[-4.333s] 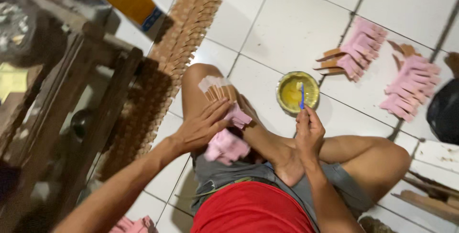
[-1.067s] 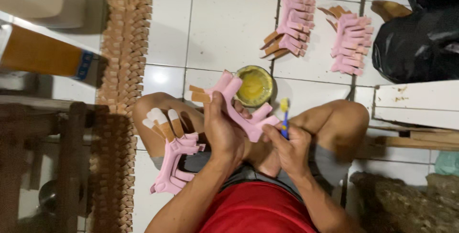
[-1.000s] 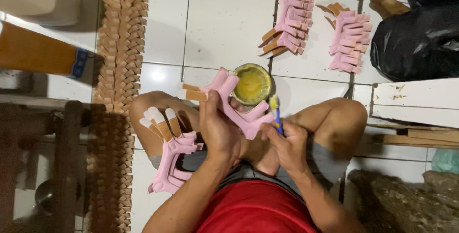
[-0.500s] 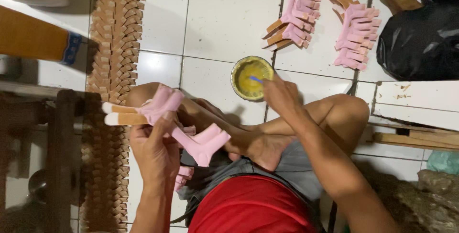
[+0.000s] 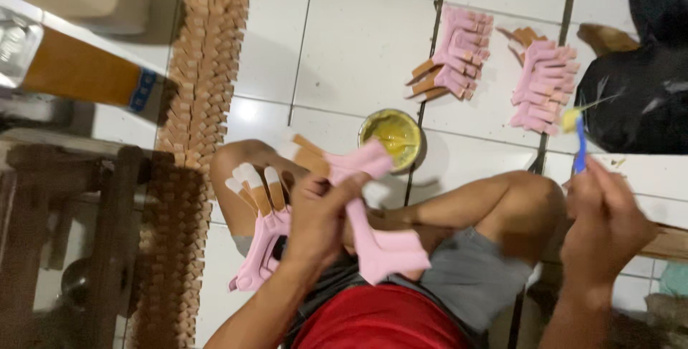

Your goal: The person sits on the floor and applies a yellow adhesive from a small metal bowl onto pink plastic shoe components using a blue toothbrush. They handle the components one at a time, applying glue to the edges and placing them on the floor to dry.

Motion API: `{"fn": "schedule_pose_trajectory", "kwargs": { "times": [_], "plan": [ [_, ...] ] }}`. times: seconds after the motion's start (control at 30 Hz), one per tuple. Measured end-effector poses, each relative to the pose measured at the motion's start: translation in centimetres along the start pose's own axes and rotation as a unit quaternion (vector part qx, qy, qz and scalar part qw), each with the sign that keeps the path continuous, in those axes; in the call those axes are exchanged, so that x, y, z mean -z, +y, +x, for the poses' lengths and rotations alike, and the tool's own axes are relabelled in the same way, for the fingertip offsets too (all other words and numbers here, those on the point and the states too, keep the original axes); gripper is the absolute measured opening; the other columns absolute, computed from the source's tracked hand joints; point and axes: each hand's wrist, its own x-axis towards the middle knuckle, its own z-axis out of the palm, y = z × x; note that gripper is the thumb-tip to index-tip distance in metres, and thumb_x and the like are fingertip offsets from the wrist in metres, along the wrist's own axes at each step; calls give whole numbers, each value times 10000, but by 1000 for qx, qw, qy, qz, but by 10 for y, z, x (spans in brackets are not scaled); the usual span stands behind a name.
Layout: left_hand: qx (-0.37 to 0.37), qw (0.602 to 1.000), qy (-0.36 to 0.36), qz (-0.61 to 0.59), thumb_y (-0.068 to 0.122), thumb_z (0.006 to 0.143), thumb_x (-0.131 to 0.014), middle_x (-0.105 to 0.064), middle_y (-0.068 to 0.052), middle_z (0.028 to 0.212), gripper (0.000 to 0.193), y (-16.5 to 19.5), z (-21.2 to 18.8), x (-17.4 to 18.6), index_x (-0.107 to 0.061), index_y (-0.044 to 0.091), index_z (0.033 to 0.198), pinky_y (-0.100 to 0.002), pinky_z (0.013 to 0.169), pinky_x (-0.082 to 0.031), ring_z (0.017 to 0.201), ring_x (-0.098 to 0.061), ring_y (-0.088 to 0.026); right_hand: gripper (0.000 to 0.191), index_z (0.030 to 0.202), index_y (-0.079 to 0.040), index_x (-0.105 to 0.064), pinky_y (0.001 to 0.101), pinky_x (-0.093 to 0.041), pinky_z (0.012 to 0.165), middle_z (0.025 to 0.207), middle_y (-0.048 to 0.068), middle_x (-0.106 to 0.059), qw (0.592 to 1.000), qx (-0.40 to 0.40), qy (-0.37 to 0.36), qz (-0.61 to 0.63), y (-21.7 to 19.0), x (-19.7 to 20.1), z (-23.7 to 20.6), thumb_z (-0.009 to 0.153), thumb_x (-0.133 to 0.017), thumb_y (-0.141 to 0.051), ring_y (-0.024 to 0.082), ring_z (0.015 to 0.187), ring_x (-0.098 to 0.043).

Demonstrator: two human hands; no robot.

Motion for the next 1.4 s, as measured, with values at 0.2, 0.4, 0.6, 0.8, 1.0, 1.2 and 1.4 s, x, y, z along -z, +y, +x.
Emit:
{"fn": "schedule_pose_trajectory", "kwargs": {
  "times": [0.2, 0.4, 0.6, 0.8, 1.0, 1.2, 1.4],
  "plan": [
    [5, 997, -68, -33, -6, 886, -744, -706, -49, 824, 184, -1, -11, -34, -719, -37, 1065, -254, 524, -502, 614, -618, -90, 218, 1230, -46, -722, 235, -492, 703, 942, 44, -695, 975, 151, -51, 153, -76, -34, -34, 1019, -673, -69, 111, 784, -632],
    [0, 995, -97, -23, -26, 904, -716, -715, -92, 813, 177, 0, -18, -39, -720, -87, 1070, -257, 527, -502, 591, -627, -117, 261, 1221, 31, -714, 234, -459, 669, 863, 68, -657, 967, 90, -159, 175, -116, -40, -24, 971, -648, -9, 122, 750, -593],
    [12, 992, -105, -71, -15, 898, -677, -735, -105, 883, 248, 5, -19, -41, -692, -59, 1142, -254, 529, -506, 587, -621, -114, 253, 1209, 32, -732, 227, -407, 606, 846, 73, -676, 978, 60, -106, 172, -117, -35, -21, 979, -633, 1, 107, 670, -550],
    [20, 993, -91, -74, 130, 977, -610, -754, -130, 908, 257, 11, -17, -48, -678, -66, 1129, -258, 534, -508, 611, -625, -115, 246, 1214, 50, -706, 231, -471, 694, 878, 90, -671, 968, 91, -114, 202, -116, -29, -27, 978, -647, 12, 127, 786, -619],
    [-8, 996, -69, -54, 115, 965, -622, -719, -107, 862, 250, 6, -17, -51, -687, -75, 1115, -261, 540, -488, 607, -588, -113, 239, 1182, 34, -724, 241, -485, 701, 860, 76, -670, 973, 122, -128, 146, -123, -29, -24, 954, -657, 10, 134, 772, -630],
    [-13, 994, -93, -55, 106, 966, -631, -702, -96, 833, 250, 5, -18, -45, -700, -77, 1121, -256, 544, -480, 600, -583, -115, 267, 1207, 29, -728, 250, -485, 671, 850, 70, -686, 978, 54, -150, 136, -126, -31, -21, 960, -626, 33, 136, 757, -645],
    [20, 995, -93, -23, 96, 972, -645, -704, -110, 823, 258, 6, -20, -47, -688, -104, 1129, -257, 525, -474, 591, -599, -116, 210, 1144, 16, -738, 242, -477, 610, 821, 77, -693, 973, 159, -129, 110, -128, -31, -9, 956, -647, 23, 132, 674, -656]
  ]
}}
